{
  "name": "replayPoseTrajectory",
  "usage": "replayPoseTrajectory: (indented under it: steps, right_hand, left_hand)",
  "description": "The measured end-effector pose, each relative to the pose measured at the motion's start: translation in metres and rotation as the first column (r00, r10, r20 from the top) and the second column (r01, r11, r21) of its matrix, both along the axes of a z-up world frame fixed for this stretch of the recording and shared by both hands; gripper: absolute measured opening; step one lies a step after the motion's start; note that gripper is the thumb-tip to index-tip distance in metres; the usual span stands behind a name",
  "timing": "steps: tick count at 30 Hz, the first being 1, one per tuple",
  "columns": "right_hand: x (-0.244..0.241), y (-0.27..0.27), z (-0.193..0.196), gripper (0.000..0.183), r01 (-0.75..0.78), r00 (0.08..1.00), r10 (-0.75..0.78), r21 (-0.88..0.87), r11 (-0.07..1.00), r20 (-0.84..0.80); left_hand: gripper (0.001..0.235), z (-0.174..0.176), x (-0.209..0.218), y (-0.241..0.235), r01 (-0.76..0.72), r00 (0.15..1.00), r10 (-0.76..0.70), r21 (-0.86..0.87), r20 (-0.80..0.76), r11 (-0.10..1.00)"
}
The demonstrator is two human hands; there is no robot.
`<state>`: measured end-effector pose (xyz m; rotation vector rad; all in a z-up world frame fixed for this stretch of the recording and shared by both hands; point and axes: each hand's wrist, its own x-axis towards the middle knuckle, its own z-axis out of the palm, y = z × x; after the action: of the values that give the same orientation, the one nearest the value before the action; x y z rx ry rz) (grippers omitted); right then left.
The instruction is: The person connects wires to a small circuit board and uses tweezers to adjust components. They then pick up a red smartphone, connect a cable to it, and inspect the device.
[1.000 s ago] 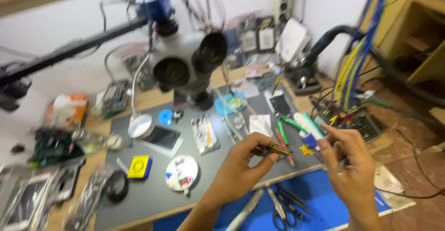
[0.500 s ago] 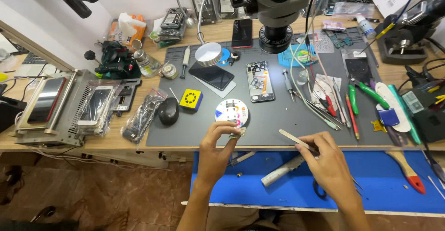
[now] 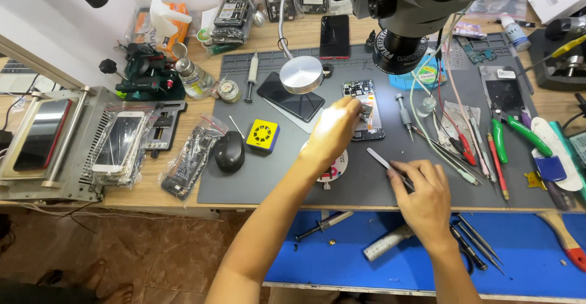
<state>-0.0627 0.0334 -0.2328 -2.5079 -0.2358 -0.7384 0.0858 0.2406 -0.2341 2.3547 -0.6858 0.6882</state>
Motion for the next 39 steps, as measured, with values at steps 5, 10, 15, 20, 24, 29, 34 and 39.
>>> replayPoseTrajectory:
  steps: [5,10,15,20,24,29,34,39]
  right_hand:
    - [-0.004,0.003,0.003,0.021,-0.016,0.999,0.016,0.009,1.0,-0.042]
    - [-0.004,0.005,0.009,0.024,-0.014,0.993,0.02,0.051,0.999,-0.116]
    - [0.0,0.016,0.02,0.028,-0.011,0.996,0.009,-0.019,1.0,-0.087]
    - [0.014,0.01,0.017,0.023,-0.064,0.974,0.048,-0.066,0.996,-0.221]
    - [0.024,-0.009,0.017,0.02,0.011,0.992,-0.027,-0.127,0.992,-0.123]
    - [0.025,-0.017,0.027,0.02,0.084,0.996,-0.087,-0.101,0.991,-0.019]
    - [0.029,-0.028,0.023,0.024,0.157,0.988,-0.155,-0.113,0.981,0.02]
    - [0.022,-0.07,0.023,0.022,0.247,0.967,-0.252,-0.139,0.959,-0.022]
  left_hand:
    - [0.034,0.004,0.009,0.006,0.168,0.933,-0.159,0.001,-0.323,0.986]
    - [0.04,0.034,-0.037,0.047,0.088,0.971,-0.117,-0.141,-0.207,0.986]
    - [0.067,0.063,-0.112,0.063,-0.003,0.934,-0.041,-0.123,-0.354,0.992]
    - [0.089,0.043,-0.13,0.062,-0.123,0.899,0.14,0.066,-0.415,0.99]
    - [0.089,0.04,-0.129,0.071,-0.116,0.912,0.126,0.048,-0.39,0.992]
    - [0.086,0.037,-0.129,0.086,-0.065,0.947,0.069,0.024,-0.312,0.998]
    - [0.097,0.027,-0.125,0.072,-0.121,0.905,0.134,0.057,-0.404,0.991]
    - [0.089,0.018,-0.121,0.069,-0.249,0.924,0.256,0.061,-0.284,0.967]
